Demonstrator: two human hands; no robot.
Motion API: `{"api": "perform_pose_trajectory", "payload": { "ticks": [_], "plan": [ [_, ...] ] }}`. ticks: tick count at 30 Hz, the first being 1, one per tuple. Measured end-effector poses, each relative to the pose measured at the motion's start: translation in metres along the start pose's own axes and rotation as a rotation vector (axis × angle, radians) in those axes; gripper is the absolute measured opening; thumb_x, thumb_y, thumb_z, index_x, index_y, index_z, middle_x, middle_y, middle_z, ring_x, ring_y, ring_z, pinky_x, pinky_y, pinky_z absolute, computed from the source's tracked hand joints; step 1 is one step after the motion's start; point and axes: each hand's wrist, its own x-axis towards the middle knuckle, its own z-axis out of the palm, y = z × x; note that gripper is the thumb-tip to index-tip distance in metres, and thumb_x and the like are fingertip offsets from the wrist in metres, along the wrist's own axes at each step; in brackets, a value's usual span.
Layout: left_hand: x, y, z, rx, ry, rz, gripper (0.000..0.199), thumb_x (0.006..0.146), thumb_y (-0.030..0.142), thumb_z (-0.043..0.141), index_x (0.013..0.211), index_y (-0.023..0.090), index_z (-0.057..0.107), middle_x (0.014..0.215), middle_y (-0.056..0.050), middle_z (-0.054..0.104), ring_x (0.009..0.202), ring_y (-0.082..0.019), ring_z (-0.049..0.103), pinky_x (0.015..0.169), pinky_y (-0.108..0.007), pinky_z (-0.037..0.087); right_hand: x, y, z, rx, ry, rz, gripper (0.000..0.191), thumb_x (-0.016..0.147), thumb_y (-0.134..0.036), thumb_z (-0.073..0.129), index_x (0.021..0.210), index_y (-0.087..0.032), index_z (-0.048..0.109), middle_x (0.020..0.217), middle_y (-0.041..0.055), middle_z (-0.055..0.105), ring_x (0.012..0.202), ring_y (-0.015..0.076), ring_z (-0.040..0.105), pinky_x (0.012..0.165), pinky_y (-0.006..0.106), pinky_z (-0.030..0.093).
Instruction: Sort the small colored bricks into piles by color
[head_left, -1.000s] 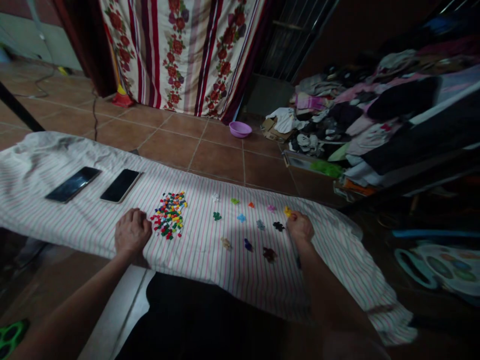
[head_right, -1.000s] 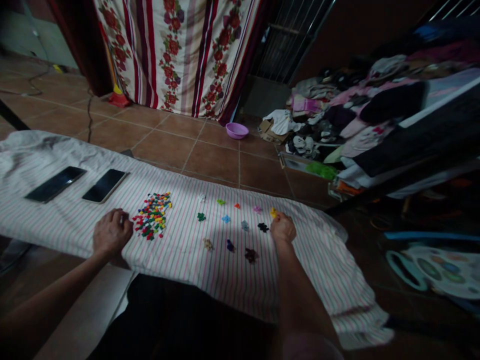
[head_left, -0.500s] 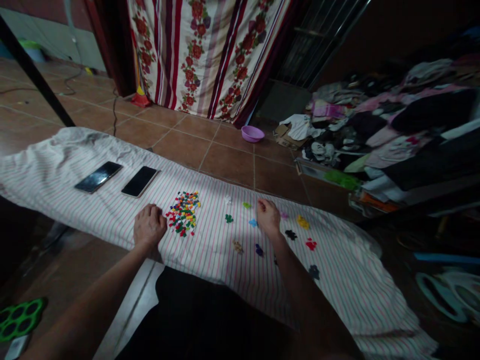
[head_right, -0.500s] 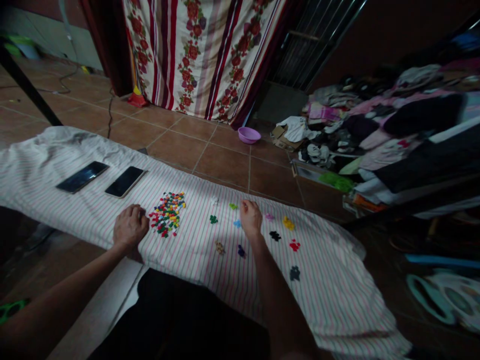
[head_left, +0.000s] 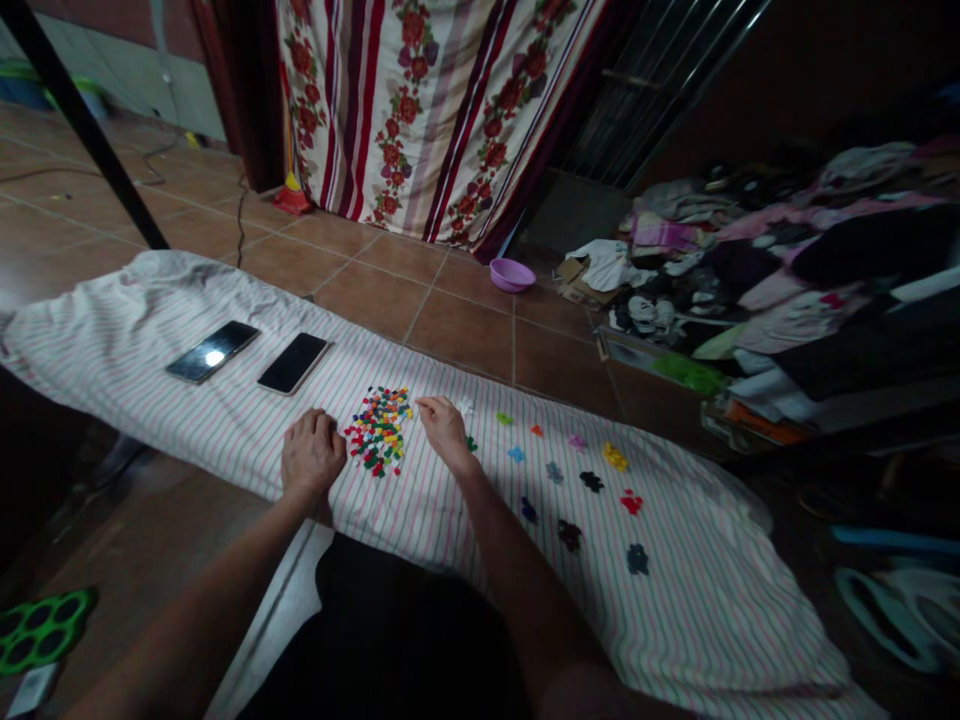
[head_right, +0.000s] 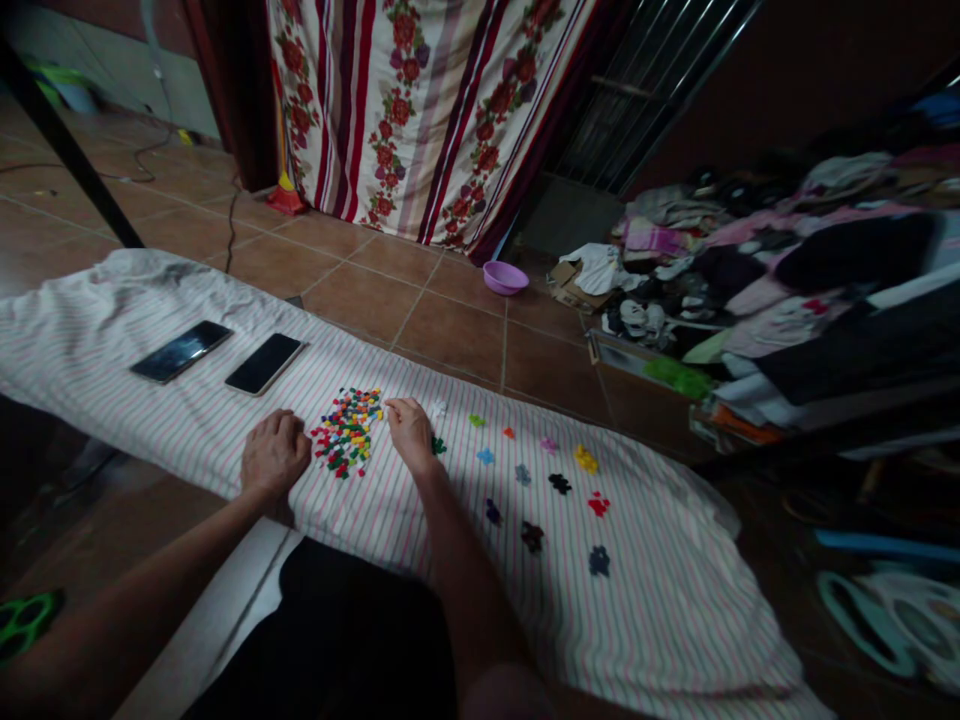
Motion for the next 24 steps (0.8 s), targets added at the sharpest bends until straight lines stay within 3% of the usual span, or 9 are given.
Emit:
{"api": "perform_pose_trajectory", "payload": {
  "ticks": [15,24],
  "plan": [
    [0.000,-0.002,0.002,-0.004,0.011,0.008,0.023,0.086,0.023,0.044,0.102,0.016,0.060,0.121,-0.014,0.061,0.110,-0.029,0.055,0.094,-0.042,0.040,0.013,-0.009,0.021,-0.177,-0.146,0.051,0.031,0.087,-0.011,0.054,0.105,-0.025,0.074,0.099,0.0043,0.066,0.089,0.0165,0.062,0.084,0.025,0.047],
    [0.000,-0.001,0.001,-0.020,0.000,-0.005,0.023,0.086,0.023,0.044,0.101,0.016,0.059,0.121,-0.014,0.061,0.113,-0.029,0.055,0.093,-0.042,0.039,0.009,-0.014,0.023,-0.186,-0.140,0.102,0.021,0.087,-0.013,0.057,0.100,-0.022,0.071,0.100,0.0048,0.064,0.094,0.0179,0.061,0.086,0.027,0.046]
  ]
}}
